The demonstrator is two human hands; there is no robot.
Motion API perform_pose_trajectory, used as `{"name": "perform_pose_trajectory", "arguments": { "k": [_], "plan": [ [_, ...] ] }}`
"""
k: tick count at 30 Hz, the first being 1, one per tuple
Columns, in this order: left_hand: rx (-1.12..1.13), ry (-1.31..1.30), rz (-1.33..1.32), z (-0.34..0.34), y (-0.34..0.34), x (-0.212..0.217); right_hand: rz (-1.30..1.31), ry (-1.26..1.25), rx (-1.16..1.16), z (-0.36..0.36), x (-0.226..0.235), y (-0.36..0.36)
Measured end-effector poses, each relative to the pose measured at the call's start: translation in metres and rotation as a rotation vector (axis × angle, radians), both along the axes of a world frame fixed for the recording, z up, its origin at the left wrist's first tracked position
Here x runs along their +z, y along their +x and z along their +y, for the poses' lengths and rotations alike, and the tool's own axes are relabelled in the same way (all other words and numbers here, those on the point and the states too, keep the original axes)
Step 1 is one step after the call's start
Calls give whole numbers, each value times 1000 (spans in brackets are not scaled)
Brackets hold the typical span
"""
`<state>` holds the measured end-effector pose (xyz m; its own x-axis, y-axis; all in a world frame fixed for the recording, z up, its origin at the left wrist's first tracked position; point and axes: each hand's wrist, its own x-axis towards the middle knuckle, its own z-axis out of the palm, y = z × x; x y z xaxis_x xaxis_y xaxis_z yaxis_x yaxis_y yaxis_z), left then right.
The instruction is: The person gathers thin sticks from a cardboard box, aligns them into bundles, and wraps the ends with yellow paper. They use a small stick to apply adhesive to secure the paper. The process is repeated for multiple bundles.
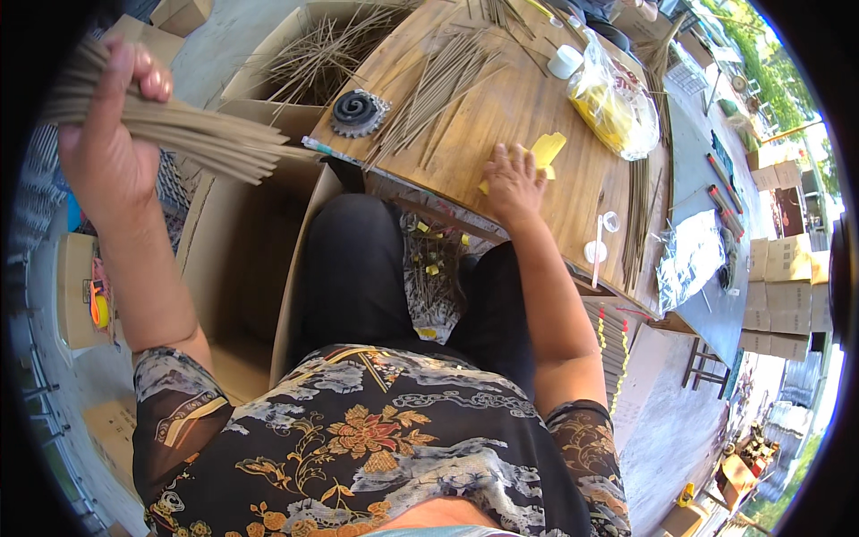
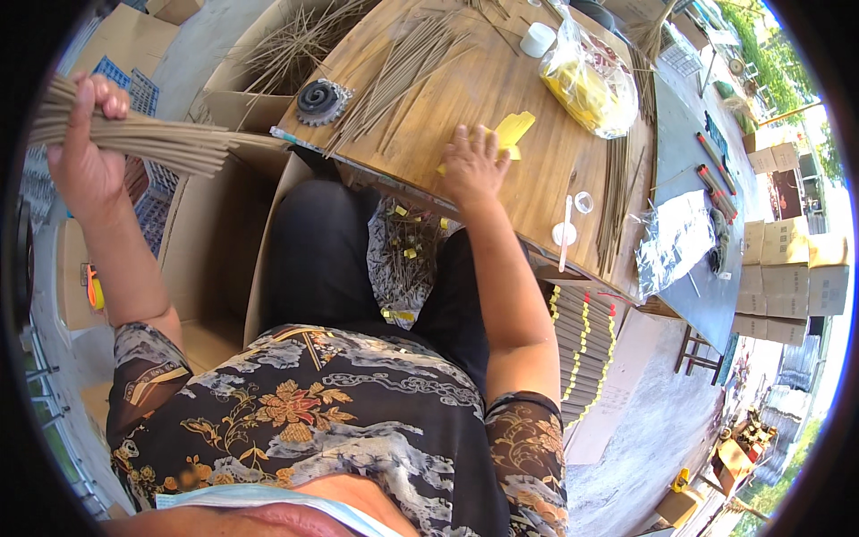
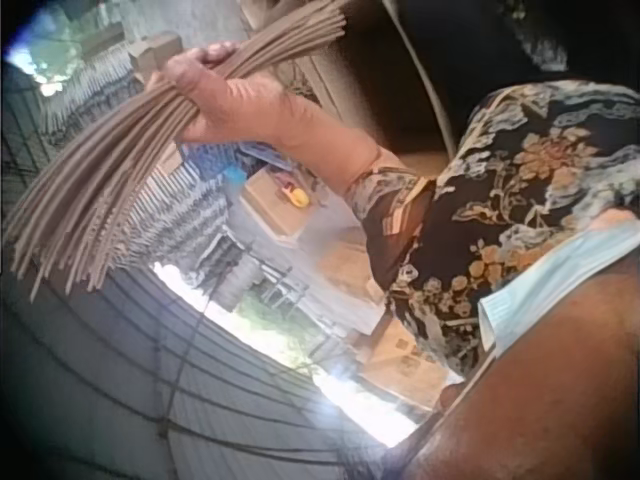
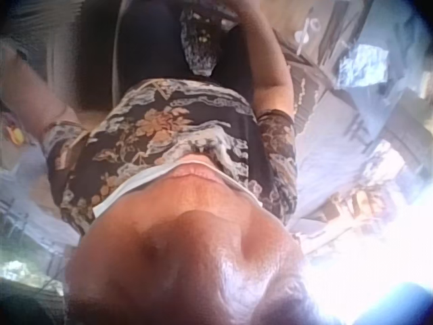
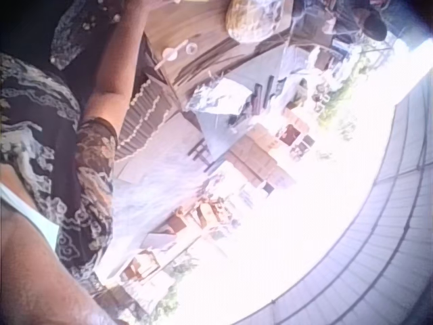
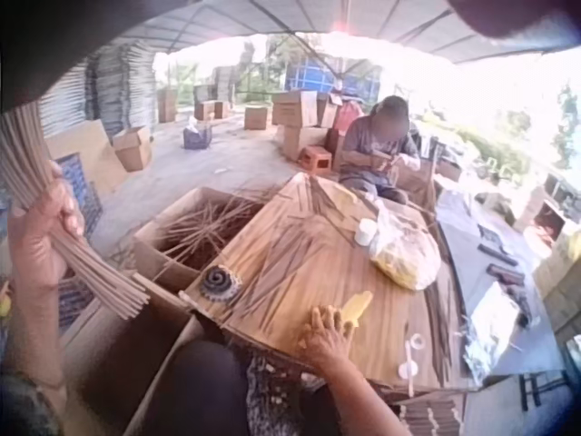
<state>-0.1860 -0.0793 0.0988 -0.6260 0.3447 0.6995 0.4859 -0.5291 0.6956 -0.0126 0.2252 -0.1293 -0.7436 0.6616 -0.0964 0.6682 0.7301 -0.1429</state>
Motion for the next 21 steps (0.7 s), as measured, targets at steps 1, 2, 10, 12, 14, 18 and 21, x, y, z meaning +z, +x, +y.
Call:
{"name": "perform_pose_trajectory", "arguments": {
  "k": [1,2,10,12,14,18,21],
  "plan": [
    [-78,37,-15,15,-3,2,76,46,-59,15,-8,11],
    [-148,75,-33,28,-4,4,49,84,-83,29,-8,20],
    [-274,175,-152,164,28,-29,1008,-987,219,13,105,23],
    [-400,5,-146,187,40,-47,1052,-1053,428,-11,129,18],
    [-432,-12,-149,205,56,-58,919,-663,486,-16,128,4],
    [-375,-65,-183,228,74,-73,972,-489,263,-14,107,-19],
    [-340,-63,-218,244,71,-88,1009,-639,160,-10,77,-26]
  ]
}}
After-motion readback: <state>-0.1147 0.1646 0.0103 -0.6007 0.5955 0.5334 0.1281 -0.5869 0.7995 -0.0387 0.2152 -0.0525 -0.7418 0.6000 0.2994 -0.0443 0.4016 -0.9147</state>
